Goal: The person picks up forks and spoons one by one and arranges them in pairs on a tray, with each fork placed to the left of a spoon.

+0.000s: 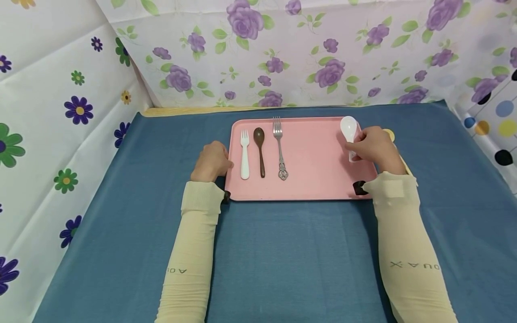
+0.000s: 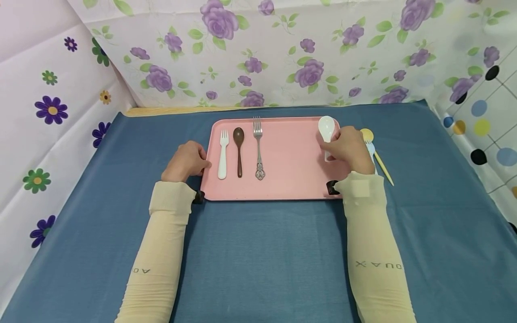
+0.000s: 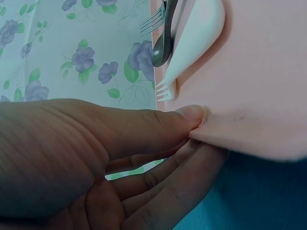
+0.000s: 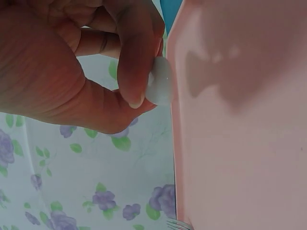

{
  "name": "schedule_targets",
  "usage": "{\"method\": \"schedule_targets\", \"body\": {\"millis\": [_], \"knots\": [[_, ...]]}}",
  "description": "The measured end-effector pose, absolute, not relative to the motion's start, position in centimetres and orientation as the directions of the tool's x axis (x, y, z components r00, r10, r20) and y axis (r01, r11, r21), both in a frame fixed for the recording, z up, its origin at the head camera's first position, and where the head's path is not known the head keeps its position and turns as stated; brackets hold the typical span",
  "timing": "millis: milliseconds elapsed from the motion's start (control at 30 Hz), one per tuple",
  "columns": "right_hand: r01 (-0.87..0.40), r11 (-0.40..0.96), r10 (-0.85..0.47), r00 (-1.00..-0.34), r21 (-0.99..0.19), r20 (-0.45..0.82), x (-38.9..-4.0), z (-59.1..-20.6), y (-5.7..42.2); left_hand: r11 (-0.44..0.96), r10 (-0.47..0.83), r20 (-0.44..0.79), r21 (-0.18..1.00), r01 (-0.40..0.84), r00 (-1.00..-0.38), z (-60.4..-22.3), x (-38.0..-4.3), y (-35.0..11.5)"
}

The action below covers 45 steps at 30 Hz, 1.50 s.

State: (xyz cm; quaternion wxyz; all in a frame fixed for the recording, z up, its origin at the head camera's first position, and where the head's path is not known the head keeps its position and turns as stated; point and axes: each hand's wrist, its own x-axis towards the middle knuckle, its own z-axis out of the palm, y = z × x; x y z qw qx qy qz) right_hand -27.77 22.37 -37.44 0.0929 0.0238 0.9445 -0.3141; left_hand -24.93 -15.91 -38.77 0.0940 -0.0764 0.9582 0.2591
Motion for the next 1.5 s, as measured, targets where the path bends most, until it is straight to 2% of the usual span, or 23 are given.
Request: {"method": "schedule_targets", "body": {"millis": [300,567,1500], "knots": [[0.075,0.795,-0.035,-0.985,-0.602,-0.169,-27.7,-37.6,21.4,0.855,-0.093,-0.223,0.482,-0.193,-0.970,-38.6,-24.9,-15.9],[0.103,0.783,-0.032,-0.978,-0.613,-0.205,-27.9,-37.9,20.6,0.852,-0.095,-0.232,0.484,-0.200,-0.968,-38.6,-24.9,-15.9],[0.019,0.780,-0.119,-0.977,-0.626,-0.178,-27.9,-38.6,17.5,0.840,-0.103,-0.240,0.498,-0.213,-0.965,-38.5,-25.0,-15.9]]}}
